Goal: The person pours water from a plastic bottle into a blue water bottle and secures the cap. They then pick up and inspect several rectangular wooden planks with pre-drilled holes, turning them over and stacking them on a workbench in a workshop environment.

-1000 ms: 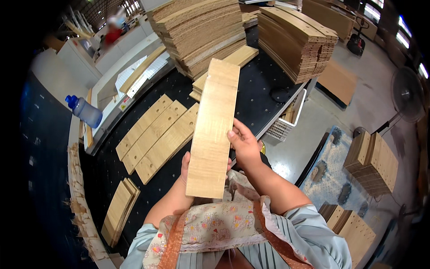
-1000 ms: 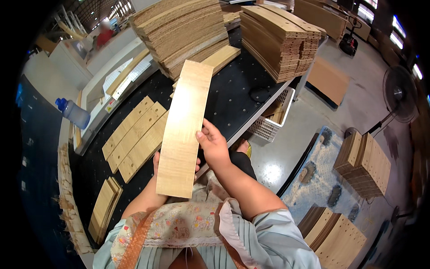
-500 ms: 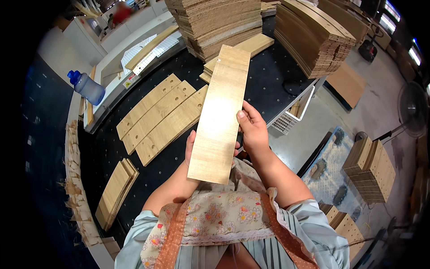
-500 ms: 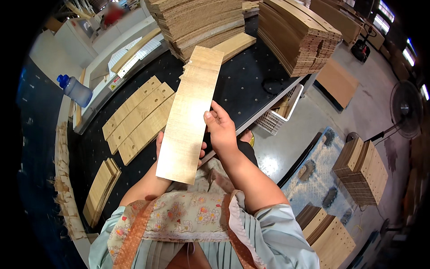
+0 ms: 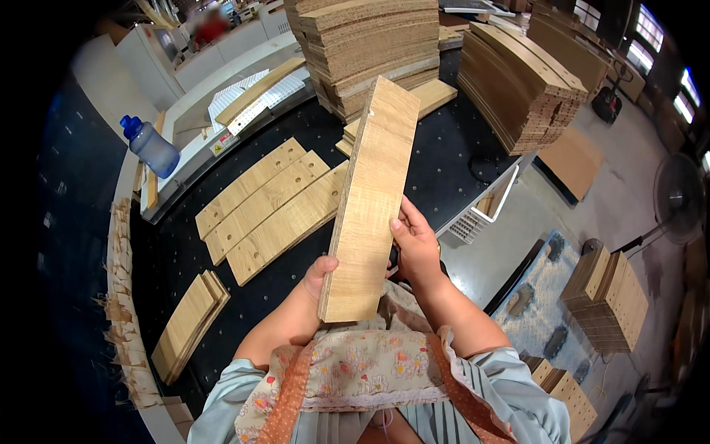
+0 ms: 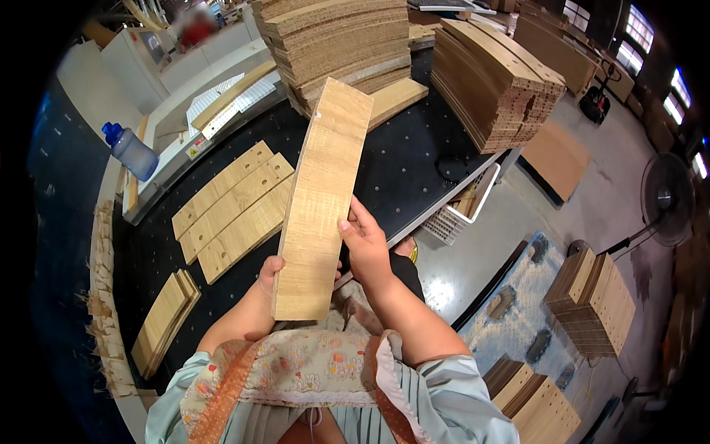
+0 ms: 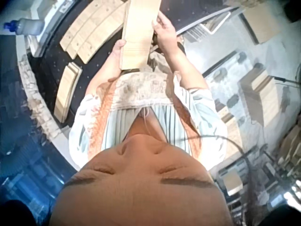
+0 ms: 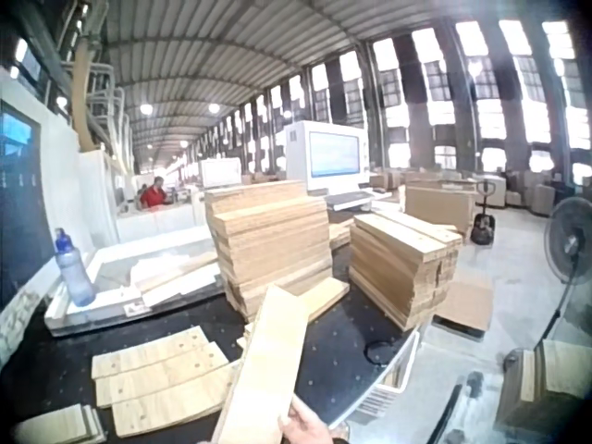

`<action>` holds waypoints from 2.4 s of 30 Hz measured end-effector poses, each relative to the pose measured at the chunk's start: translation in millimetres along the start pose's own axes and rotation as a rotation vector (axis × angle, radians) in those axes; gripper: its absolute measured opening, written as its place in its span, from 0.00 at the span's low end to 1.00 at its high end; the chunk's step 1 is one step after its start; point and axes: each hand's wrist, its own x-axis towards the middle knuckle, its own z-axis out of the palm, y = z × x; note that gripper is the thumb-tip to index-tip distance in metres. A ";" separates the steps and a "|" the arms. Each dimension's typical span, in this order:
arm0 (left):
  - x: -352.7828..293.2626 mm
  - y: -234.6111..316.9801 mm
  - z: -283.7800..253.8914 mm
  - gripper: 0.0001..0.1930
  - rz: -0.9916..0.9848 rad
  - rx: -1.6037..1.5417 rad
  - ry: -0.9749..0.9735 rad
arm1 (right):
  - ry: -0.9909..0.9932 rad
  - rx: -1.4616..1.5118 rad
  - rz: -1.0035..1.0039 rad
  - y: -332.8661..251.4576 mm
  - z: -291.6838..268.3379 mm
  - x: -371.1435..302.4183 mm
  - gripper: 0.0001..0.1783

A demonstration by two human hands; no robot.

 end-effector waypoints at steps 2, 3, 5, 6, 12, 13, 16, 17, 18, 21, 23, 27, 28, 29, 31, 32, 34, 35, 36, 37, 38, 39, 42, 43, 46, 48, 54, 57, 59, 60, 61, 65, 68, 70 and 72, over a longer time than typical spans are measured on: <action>-4.1 0.3 -4.2 0.48 -0.035 -0.022 -0.001 | -0.031 -0.009 -0.015 0.3 1.0 0.2 0.29; -5.6 0.8 -8.2 0.48 -0.029 0.011 -0.010 | -0.042 -0.018 -0.025 0.6 1.9 -0.1 0.30; -7.5 1.5 -11.9 0.48 -0.019 0.075 -0.025 | -0.059 -0.035 -0.045 1.5 3.3 -1.7 0.31; -8.6 1.6 -8.8 0.49 -0.019 0.075 0.002 | -0.071 -0.019 -0.023 -0.1 4.6 -2.3 0.32; -13.6 1.9 -9.2 0.47 0.019 0.138 -0.039 | -0.101 -0.029 -0.053 -4.6 14.7 -6.9 0.33; -13.7 1.1 -8.0 0.48 0.042 0.129 -0.046 | -0.107 -0.041 -0.060 -5.5 16.1 -7.9 0.33; -11.9 -2.8 -4.6 0.50 0.084 0.074 -0.079 | -0.119 0.000 -0.023 -11.8 21.8 -9.5 0.32; -11.6 -4.8 -5.3 0.50 0.080 0.039 -0.096 | -0.128 0.021 -0.007 -16.3 25.8 -10.4 0.32; -11.3 -6.3 -6.3 0.50 0.076 0.004 -0.112 | -0.153 0.038 0.004 -21.3 31.1 -11.1 0.31; -9.7 -10.1 -9.8 0.50 0.072 -0.040 -0.166 | -0.139 0.029 0.053 -30.1 38.7 -11.0 0.31; -9.2 -10.1 -9.0 0.49 0.083 -0.023 -0.173 | -0.142 0.039 0.057 -32.7 39.8 -11.2 0.30; -6.9 -10.9 -7.3 0.48 0.105 0.002 -0.173 | -0.127 0.076 0.047 -30.3 35.3 -12.5 0.29; -6.9 -11.6 -8.1 0.48 0.101 0.000 -0.168 | -0.118 0.078 0.046 -30.9 35.2 -12.5 0.29; -7.4 -13.0 -9.9 0.48 0.097 -0.003 -0.162 | -0.109 0.081 0.046 -31.0 35.0 -12.6 0.28; -6.1 -12.5 -8.2 0.47 0.086 -0.022 -0.156 | -0.086 0.090 0.045 -28.9 33.2 -13.3 0.28; -3.6 -12.6 -3.0 0.48 0.075 -0.038 -0.161 | -0.068 0.092 0.041 -26.2 29.3 -13.4 0.28; -0.1 -13.2 0.7 0.48 0.048 -0.074 -0.142 | -0.032 0.089 0.042 -21.5 23.0 -13.9 0.27; -2.1 -16.1 -0.5 0.48 0.029 -0.095 -0.119 | -0.010 0.083 0.047 -19.7 20.4 -15.4 0.27; -3.3 -18.4 -1.7 0.48 0.009 -0.115 -0.097 | 0.012 0.077 0.051 -19.4 18.8 -16.7 0.27; -2.7 -19.5 -2.4 0.47 0.001 -0.089 -0.105 | 0.026 0.075 0.057 -20.6 17.8 -17.9 0.27; -2.4 -21.0 -3.3 0.47 -0.007 -0.065 -0.112 | 0.041 0.073 0.065 -21.4 16.8 -19.5 0.27; -1.1 -22.8 -3.6 0.47 -0.015 -0.040 -0.120 | 0.057 0.072 0.072 -22.5 15.6 -21.0 0.27; 8.2 -30.5 -9.3 0.46 -0.020 -0.035 -0.139 | 0.122 0.089 0.077 -23.8 6.8 -24.2 0.27; 11.6 -32.5 -8.5 0.46 -0.028 -0.034 -0.154 | 0.142 0.097 0.075 -25.4 4.4 -26.1 0.27; 22.0 -35.1 -3.6 0.46 -0.062 -0.041 -0.171 | 0.206 0.078 0.109 -34.6 -0.6 -31.8 0.25; 24.6 -37.8 -1.9 0.45 -0.111 -0.056 -0.146 | 0.254 0.059 0.129 -39.5 -7.0 -36.2 0.24; 77.3 -57.3 9.6 0.41 -0.366 -0.005 -0.198 | 0.460 0.178 -0.019 -53.6 -65.6 -66.7 0.18; 118.8 -78.0 19.0 0.39 -0.614 0.015 -0.175 | 0.660 0.321 -0.077 -72.6 -97.7 -103.2 0.16; 140.8 -98.7 23.0 0.39 -0.777 0.000 -0.117 | 0.840 0.345 -0.111 -67.6 -115.3 -125.7 0.11; 148.8 -107.8 29.2 0.38 -0.810 -0.013 -0.137 | 0.920 0.333 -0.059 -70.4 -118.9 -136.8 0.11; 153.7 -115.0 41.8 0.37 -0.844 -0.021 -0.158 | 0.887 0.407 -0.083 -62.8 -131.4 -149.9 0.12; 174.2 -138.6 51.4 0.35 -0.880 0.104 -0.301 | 1.019 0.418 -0.032 -54.4 -153.8 -171.1 0.15; 186.2 -154.8 55.8 0.34 -0.885 0.189 -0.290 | 1.007 0.414 -0.033 -72.0 -148.3 -182.7 0.17; 188.6 -159.1 57.2 0.33 -0.863 0.230 -0.260 | 1.038 0.402 -0.005 -85.3 -138.5 -180.7 0.19; 189.5 -160.1 56.7 0.34 -0.839 0.252 -0.239 | 1.030 0.385 -0.003 -90.5 -142.0 -177.8 0.21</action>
